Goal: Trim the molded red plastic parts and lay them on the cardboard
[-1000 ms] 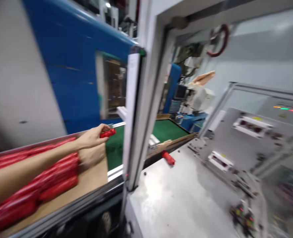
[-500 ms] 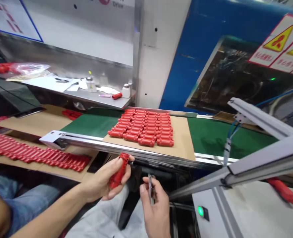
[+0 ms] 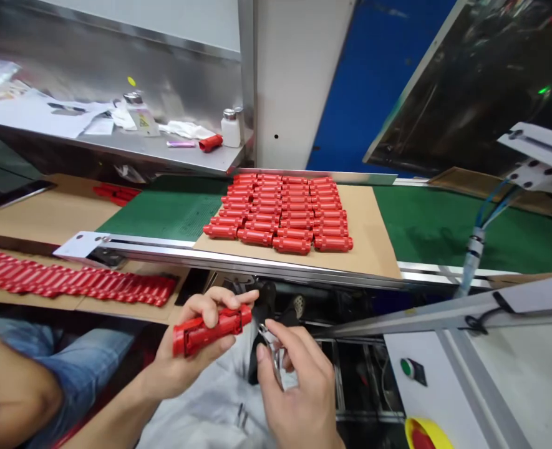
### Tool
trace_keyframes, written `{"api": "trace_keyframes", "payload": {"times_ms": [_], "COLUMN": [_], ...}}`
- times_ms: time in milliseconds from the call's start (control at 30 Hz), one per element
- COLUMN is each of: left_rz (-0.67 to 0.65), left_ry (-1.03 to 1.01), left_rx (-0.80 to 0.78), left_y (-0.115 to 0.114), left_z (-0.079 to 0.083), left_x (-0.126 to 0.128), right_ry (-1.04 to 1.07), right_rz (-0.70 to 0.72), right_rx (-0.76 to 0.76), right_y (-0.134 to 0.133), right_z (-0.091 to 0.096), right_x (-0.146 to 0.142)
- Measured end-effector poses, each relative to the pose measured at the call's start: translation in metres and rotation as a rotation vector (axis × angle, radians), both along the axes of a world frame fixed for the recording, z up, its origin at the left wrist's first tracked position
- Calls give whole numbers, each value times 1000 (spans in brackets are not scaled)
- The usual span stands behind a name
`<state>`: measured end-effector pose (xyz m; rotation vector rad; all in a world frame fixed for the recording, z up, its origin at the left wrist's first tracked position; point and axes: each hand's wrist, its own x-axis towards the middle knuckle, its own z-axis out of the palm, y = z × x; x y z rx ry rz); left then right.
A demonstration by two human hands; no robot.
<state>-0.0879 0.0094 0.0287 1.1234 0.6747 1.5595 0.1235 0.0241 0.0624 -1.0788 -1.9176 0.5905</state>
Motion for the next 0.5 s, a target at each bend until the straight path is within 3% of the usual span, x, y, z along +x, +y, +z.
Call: {"api": "trace_keyframes", "payload": {"times_ms": [367, 500], "left_rz": [182, 241], "left_ry": [298, 404], "left_rx": [142, 358], "left_y": [3, 8], "left_z": [-18, -23], "left_x": [32, 38], "right_ry": [-81, -109], "right_rz": [5, -7], "right_rx": [58, 138], "right_y": [-5, -5], "right_z": [-14, -11], "right_x": [23, 31]}}
